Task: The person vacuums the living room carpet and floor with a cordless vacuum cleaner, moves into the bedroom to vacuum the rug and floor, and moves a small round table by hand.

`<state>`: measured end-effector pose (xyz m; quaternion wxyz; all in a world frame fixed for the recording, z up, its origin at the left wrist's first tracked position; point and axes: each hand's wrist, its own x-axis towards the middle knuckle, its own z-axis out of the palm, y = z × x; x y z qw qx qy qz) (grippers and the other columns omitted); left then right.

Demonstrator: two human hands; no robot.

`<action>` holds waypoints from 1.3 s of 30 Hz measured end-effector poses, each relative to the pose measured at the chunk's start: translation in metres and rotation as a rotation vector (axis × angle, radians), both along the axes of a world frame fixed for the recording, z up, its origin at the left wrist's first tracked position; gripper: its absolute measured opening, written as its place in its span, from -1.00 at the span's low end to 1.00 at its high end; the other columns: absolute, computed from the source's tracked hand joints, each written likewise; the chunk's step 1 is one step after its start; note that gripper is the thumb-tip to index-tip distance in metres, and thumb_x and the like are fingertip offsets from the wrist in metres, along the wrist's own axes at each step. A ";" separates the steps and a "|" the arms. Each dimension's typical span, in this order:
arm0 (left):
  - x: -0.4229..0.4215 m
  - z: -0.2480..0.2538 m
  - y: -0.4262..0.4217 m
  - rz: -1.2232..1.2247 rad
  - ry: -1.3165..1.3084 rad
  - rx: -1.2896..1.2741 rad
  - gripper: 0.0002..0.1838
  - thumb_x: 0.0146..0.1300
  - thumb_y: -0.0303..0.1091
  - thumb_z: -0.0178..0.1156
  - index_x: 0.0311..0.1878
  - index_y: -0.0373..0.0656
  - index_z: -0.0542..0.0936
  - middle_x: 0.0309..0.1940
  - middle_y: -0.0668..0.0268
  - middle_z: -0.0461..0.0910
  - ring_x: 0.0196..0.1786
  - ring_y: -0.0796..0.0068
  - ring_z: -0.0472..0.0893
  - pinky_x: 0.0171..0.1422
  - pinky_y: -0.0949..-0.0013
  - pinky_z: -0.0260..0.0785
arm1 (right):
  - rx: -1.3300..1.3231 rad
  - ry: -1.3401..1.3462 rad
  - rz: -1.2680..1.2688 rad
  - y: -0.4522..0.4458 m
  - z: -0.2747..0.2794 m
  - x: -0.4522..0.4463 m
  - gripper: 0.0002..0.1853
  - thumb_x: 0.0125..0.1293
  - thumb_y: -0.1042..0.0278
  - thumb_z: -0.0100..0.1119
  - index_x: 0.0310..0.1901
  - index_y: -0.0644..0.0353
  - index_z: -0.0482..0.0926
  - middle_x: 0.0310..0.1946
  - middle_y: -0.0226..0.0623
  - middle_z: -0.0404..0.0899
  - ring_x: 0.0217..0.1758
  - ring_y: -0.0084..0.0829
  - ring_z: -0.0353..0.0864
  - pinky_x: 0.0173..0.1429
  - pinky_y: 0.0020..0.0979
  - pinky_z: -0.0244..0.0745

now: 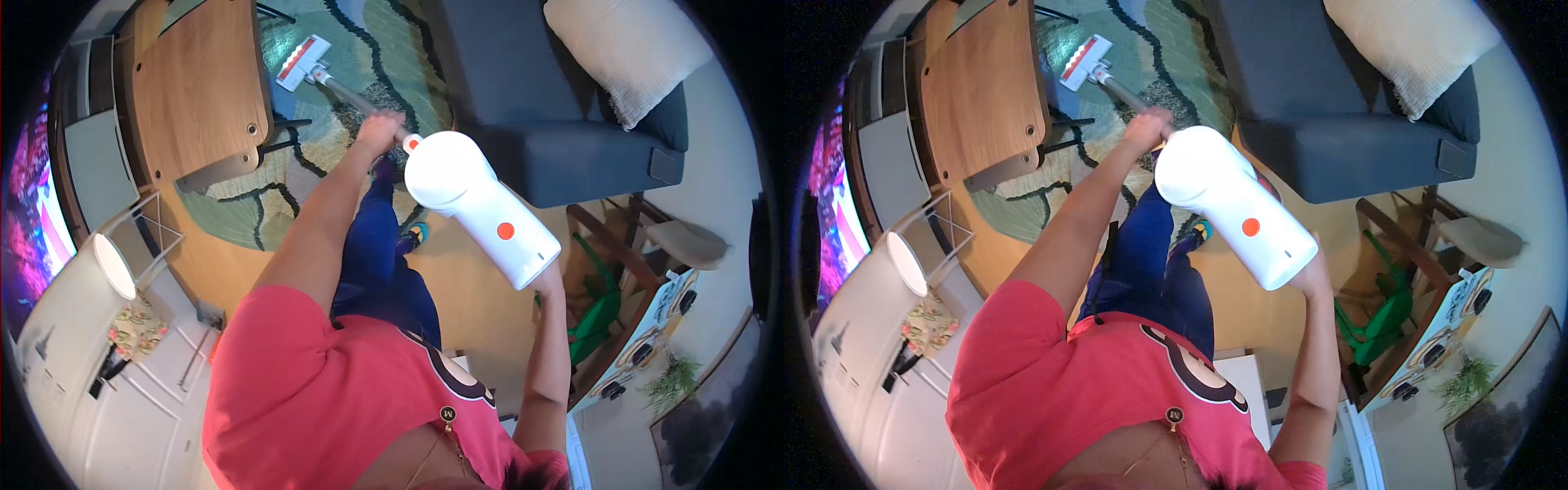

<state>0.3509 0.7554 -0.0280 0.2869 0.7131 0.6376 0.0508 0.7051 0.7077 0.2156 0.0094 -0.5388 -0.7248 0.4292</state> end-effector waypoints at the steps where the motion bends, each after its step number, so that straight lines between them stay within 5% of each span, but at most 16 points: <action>1: -0.012 -0.002 0.008 0.007 0.003 0.016 -0.77 -0.07 -0.51 0.13 -0.26 -0.10 0.48 -0.20 0.18 0.55 -0.04 0.17 0.53 0.04 0.18 0.40 | 0.006 0.026 -0.014 0.012 -0.007 -0.011 -0.62 -0.18 0.22 0.34 -0.29 0.23 0.58 -0.30 -0.13 0.60 -0.22 -0.16 0.55 -0.18 -0.21 0.41; 6: -0.078 -0.006 0.046 0.078 0.078 -0.068 -0.75 -0.03 -0.47 0.12 -0.21 -0.06 0.50 -0.15 0.17 0.54 -0.03 0.14 0.52 0.01 0.14 0.40 | 0.024 0.182 0.112 0.081 -0.018 -0.091 -0.74 -0.22 0.30 0.31 -0.49 0.29 0.56 -0.58 -0.06 0.53 -0.54 -0.08 0.55 -0.44 -0.31 0.43; 15: -0.165 -0.018 0.095 0.230 0.082 -0.206 -0.76 0.06 -0.27 0.10 -0.18 -0.06 0.52 -0.16 0.11 0.54 -0.04 0.07 0.52 0.01 0.14 0.39 | 0.022 0.289 0.137 0.133 -0.085 -0.167 -0.71 -0.24 0.23 0.31 -0.44 0.20 0.58 -0.53 -0.07 0.55 -0.44 -0.04 0.55 -0.34 -0.25 0.47; 16: -0.195 -0.069 0.086 0.134 0.096 -0.013 -0.75 0.09 -0.22 0.07 -0.17 -0.08 0.52 -0.17 0.09 0.53 -0.02 0.06 0.50 0.01 0.14 0.39 | 0.027 0.309 0.139 0.135 -0.095 -0.178 -0.72 -0.24 0.24 0.31 -0.44 0.19 0.58 -0.53 -0.07 0.56 -0.43 -0.04 0.55 -0.33 -0.25 0.47; 17: -0.209 -0.084 0.083 0.076 0.157 0.016 -0.73 0.11 -0.20 0.07 -0.14 -0.09 0.50 -0.10 0.14 0.50 0.02 0.09 0.49 0.03 0.13 0.38 | 0.034 0.330 0.143 0.137 -0.105 -0.189 -0.73 -0.24 0.25 0.31 -0.44 0.19 0.58 -0.53 -0.07 0.56 -0.43 -0.05 0.55 -0.32 -0.24 0.48; 20: -0.238 -0.100 0.078 0.546 -0.313 -0.234 -0.65 0.13 -0.18 0.06 -0.02 -0.07 0.45 0.15 0.09 0.34 0.21 0.07 0.35 0.20 0.14 0.28 | -0.146 0.309 0.096 0.128 -0.129 -0.224 -0.73 -0.19 0.28 0.30 -0.39 0.19 0.59 -0.48 -0.10 0.58 -0.37 -0.09 0.58 -0.26 -0.25 0.50; 23: -0.264 -0.123 0.067 0.379 -0.203 -0.217 -0.58 0.14 -0.22 0.06 0.10 -0.06 0.40 0.27 0.03 0.21 0.31 0.01 0.21 0.32 0.15 0.16 | -0.424 0.631 -0.205 0.082 -0.177 -0.226 -0.65 -0.13 0.29 0.29 -0.23 0.20 0.57 -0.33 -0.11 0.59 -0.24 -0.15 0.58 -0.15 -0.28 0.50; 26: -0.226 -0.079 0.065 0.046 0.316 -0.255 -0.54 0.16 -0.34 0.02 0.17 -0.09 0.35 0.29 0.01 0.18 0.34 -0.03 0.15 0.38 0.16 0.08 | -0.496 0.686 -0.263 0.054 -0.177 -0.213 -0.61 0.00 0.39 0.23 -0.07 0.25 0.51 -0.19 -0.18 0.57 -0.15 -0.25 0.58 -0.06 -0.28 0.48; 30: -0.166 -0.057 0.026 0.041 0.297 -0.189 -0.50 0.05 -0.41 0.13 0.14 -0.10 0.37 0.28 0.05 0.18 0.34 -0.06 0.14 0.39 0.16 0.07 | -0.304 0.415 0.092 0.046 -0.113 -0.167 -0.65 -0.07 0.39 0.27 -0.17 0.25 0.55 -0.30 -0.16 0.60 -0.22 -0.27 0.61 -0.10 -0.30 0.48; 39: 0.001 -0.022 -0.045 0.150 0.047 -0.186 -0.61 0.15 -0.34 0.03 0.10 -0.05 0.40 0.35 -0.16 -0.09 0.39 -0.14 0.01 0.38 0.15 0.07 | -0.193 0.143 0.134 -0.026 -0.032 -0.019 -0.68 -0.12 0.36 0.27 -0.26 0.26 0.56 -0.36 -0.04 0.59 -0.30 -0.10 0.61 -0.22 -0.28 0.50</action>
